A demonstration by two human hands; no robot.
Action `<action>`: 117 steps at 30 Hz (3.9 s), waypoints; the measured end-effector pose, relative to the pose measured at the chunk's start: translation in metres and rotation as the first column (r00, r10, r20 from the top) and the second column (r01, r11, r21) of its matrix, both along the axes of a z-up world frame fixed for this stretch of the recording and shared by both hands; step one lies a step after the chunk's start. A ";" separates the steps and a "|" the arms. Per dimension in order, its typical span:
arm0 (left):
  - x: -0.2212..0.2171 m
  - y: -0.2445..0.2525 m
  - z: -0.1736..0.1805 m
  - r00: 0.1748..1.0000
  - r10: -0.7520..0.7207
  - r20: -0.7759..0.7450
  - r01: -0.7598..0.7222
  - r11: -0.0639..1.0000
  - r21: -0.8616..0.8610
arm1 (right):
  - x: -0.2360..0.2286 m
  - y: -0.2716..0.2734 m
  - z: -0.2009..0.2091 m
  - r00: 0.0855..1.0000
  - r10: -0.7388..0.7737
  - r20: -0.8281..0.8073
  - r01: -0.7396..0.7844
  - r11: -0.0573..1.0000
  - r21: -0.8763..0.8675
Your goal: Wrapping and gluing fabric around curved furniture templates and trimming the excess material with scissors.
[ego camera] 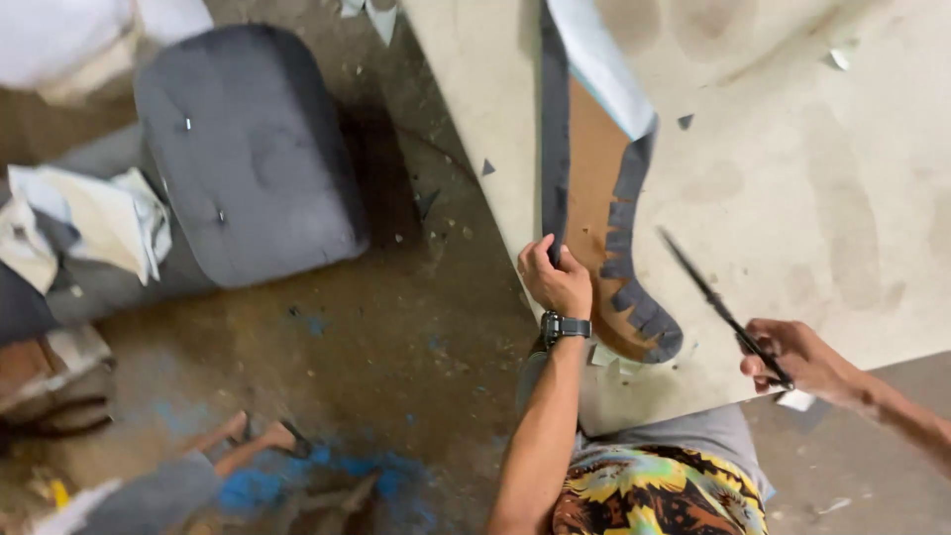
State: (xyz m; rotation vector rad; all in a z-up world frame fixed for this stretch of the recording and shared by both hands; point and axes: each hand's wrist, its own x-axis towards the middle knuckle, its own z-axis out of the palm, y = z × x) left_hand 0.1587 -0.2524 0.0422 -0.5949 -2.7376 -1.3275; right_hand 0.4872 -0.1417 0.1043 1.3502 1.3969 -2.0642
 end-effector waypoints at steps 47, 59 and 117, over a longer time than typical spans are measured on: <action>0.033 0.033 -0.019 0.876 0.456 -0.156 -0.451 0.890 0.068 | -0.287 0.204 -0.015 0.401 0.901 0.165 -0.911 0.411 -0.031; 0.036 0.030 -0.075 0.779 0.556 -0.292 -0.523 0.831 0.187 | -0.141 0.031 -0.046 0.874 0.485 0.013 -0.481 0.861 0.165; -0.078 0.045 0.025 0.736 -0.590 0.333 0.629 0.413 -0.659 | -0.022 0.133 -0.040 0.894 0.406 0.192 -0.445 0.750 0.488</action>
